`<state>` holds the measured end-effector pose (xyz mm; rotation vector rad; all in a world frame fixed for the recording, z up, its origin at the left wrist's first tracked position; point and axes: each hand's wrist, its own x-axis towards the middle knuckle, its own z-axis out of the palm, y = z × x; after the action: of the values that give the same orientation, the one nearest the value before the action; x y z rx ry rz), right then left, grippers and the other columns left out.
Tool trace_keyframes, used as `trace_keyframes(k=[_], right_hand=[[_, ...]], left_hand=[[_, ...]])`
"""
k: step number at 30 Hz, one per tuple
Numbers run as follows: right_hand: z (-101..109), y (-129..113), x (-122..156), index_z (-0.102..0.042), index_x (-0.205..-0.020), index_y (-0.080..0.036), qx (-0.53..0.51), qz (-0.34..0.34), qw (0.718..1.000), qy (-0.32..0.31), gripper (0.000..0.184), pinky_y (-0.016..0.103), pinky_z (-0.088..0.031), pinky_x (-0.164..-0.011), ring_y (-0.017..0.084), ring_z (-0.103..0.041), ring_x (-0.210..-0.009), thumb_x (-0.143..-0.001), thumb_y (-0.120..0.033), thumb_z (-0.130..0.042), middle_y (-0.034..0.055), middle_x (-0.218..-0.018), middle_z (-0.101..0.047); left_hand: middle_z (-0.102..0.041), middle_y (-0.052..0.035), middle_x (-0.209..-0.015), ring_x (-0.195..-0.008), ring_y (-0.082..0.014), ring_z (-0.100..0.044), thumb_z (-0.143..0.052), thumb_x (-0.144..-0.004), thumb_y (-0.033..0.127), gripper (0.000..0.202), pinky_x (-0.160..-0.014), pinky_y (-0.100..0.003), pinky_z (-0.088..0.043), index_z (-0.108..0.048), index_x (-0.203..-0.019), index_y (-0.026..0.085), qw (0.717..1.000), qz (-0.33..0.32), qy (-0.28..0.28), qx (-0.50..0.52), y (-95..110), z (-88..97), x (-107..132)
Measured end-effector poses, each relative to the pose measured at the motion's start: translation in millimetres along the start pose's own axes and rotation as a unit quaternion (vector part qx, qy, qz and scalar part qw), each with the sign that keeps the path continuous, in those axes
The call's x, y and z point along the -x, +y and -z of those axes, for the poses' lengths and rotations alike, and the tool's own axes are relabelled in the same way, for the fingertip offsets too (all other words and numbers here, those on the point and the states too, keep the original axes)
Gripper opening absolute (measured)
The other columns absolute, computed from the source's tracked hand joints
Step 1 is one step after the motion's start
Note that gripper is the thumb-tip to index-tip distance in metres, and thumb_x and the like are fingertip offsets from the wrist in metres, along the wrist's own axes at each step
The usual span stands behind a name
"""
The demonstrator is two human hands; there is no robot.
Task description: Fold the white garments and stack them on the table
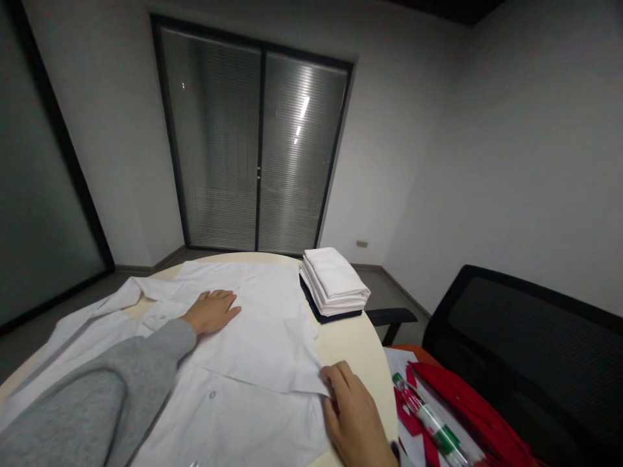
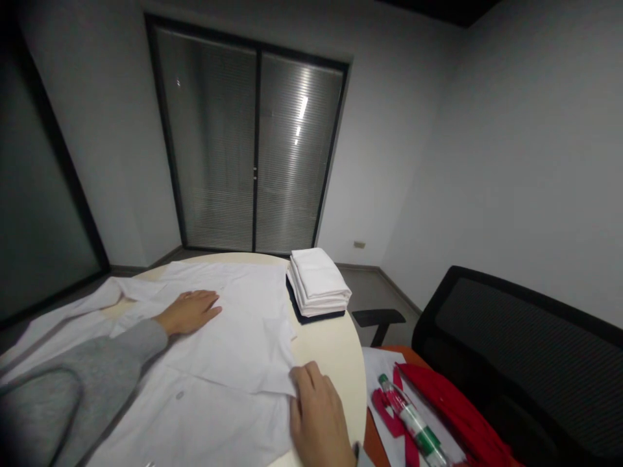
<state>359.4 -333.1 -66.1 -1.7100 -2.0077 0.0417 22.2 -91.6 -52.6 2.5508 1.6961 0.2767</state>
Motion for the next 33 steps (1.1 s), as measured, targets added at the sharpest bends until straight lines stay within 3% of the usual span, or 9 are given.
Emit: trace_keyframes(k=[5, 8, 11, 14, 17, 20, 24, 28, 33], right_hand=[[3.7, -4.3, -7.2, -0.055, -0.118, -0.025, -0.084, -0.088, 0.992, 0.029, 0.034, 0.037, -0.048, -0.08, 0.026, -0.063, -0.092, -0.085, -0.016, -0.052, 0.0059, -0.105, -0.065], [3.6, -3.3, -8.0, -0.056, -0.12, -0.024, -0.044, -0.111, 0.993, 0.022, 0.036, 0.041, -0.045, -0.084, 0.03, -0.062, -0.092, -0.084, -0.018, -0.056, 0.0074, -0.102, -0.068], [3.5, -4.9, -7.5, -0.058, -0.119, -0.025, -0.031, -0.123, 0.992, 0.006, 0.034, 0.043, -0.043, -0.086, 0.031, -0.063, -0.093, -0.085, -0.019, -0.058, 0.0073, -0.1, -0.07], [2.7, -6.5, -7.3, -0.058, -0.118, -0.027, -0.05, -0.124, 0.991, -0.017, 0.037, 0.04, -0.043, -0.085, 0.031, -0.064, -0.094, -0.083, -0.017, -0.059, 0.0055, -0.098, -0.072], [-0.1, -2.7, -6.7, -0.057, -0.124, -0.028, -0.068, -0.112, 0.991, -0.028, 0.044, 0.04, -0.044, -0.085, 0.029, -0.066, -0.091, -0.083, -0.012, -0.054, 0.0035, -0.095, -0.073], [-3.5, 5.9, -4.0, -0.058, -0.125, -0.029, -0.08, -0.107, 0.991, -0.005, 0.041, 0.04, -0.046, -0.083, 0.029, -0.067, -0.09, -0.088, -0.014, -0.047, 0.0034, -0.091, -0.071], [-4.5, 13.2, 0.8, -0.063, -0.11, -0.027, -0.111, -0.096, 0.988, 0.05, 0.03, 0.038, -0.049, -0.08, 0.027, -0.067, -0.092, -0.089, -0.018, -0.043, 0.0056, -0.098, -0.07], [-1.7, 8.1, 0.4, -0.061, -0.115, -0.025, -0.141, -0.165, 0.972, 0.095, 0.025, 0.037, -0.05, -0.076, 0.026, -0.066, -0.085, -0.097, -0.035, -0.046, 0.0064, -0.099, -0.067], [-2.4, 3.0, -2.9, -0.06, -0.131, -0.025, -0.096, -0.192, 0.976, 0.035, 0.043, 0.051, -0.042, -0.098, 0.033, -0.065, -0.103, -0.091, -0.04, -0.063, 0.0081, -0.107, -0.07]], left_hand=[[-0.075, -0.0137, -0.122, -0.112, -0.0309, -0.067, -0.042, -0.1, 0.058, 0.048, -0.096, -0.042, -0.047, -0.074, -0.114, 0.024, 0.987, -0.09, -0.009, 0.131, 92.9, 15.4, -38.5], [-0.079, -0.013, -0.104, -0.092, -0.0272, -0.072, -0.051, -0.095, 0.065, 0.049, -0.079, -0.034, -0.049, -0.077, -0.099, 0.024, 0.975, -0.126, -0.065, 0.172, 146.3, -2.4, -58.3], [-0.079, -0.011, -0.099, -0.086, -0.0253, -0.071, -0.068, -0.085, 0.055, 0.036, -0.073, -0.031, -0.048, -0.078, -0.098, 0.023, 0.958, -0.16, -0.099, 0.215, 177.9, -23.3, -69.5], [-0.078, -0.0049, -0.095, -0.083, -0.0214, -0.069, -0.073, -0.077, 0.035, 0.031, -0.071, -0.027, -0.047, -0.077, -0.106, 0.023, 0.942, -0.186, -0.105, 0.258, 186.9, -35.9, -74.8], [-0.074, -0.001, -0.082, -0.07, -0.0171, -0.064, -0.063, -0.081, 0.027, 0.034, -0.064, -0.026, -0.045, -0.076, -0.111, 0.021, 0.933, -0.181, -0.092, 0.298, 181.7, -42.5, -77.0], [-0.072, -0.0023, -0.08, -0.065, -0.0167, -0.061, -0.053, -0.089, 0.028, 0.036, -0.061, -0.027, -0.044, -0.073, -0.117, 0.017, 0.933, -0.148, -0.057, 0.324, 173.5, -47.8, -75.5], [-0.076, -0.0069, -0.096, -0.083, -0.02, -0.068, -0.052, -0.093, 0.031, 0.033, -0.075, -0.029, -0.048, -0.073, -0.114, 0.018, 0.934, -0.114, 0.001, 0.339, 170.5, -53.7, -68.3], [-0.079, -0.0058, -0.1, -0.091, -0.0211, -0.07, -0.052, -0.095, 0.034, 0.029, -0.081, -0.029, -0.049, -0.074, -0.108, 0.021, 0.933, -0.11, 0.015, 0.341, 174.9, -55.2, -63.3], [-0.08, -0.0035, -0.096, -0.081, -0.0188, -0.071, -0.05, -0.098, 0.039, 0.032, -0.071, -0.025, -0.05, -0.075, -0.108, 0.021, 0.936, -0.152, -0.022, 0.317, 176.5, -45.5, -66.5]])
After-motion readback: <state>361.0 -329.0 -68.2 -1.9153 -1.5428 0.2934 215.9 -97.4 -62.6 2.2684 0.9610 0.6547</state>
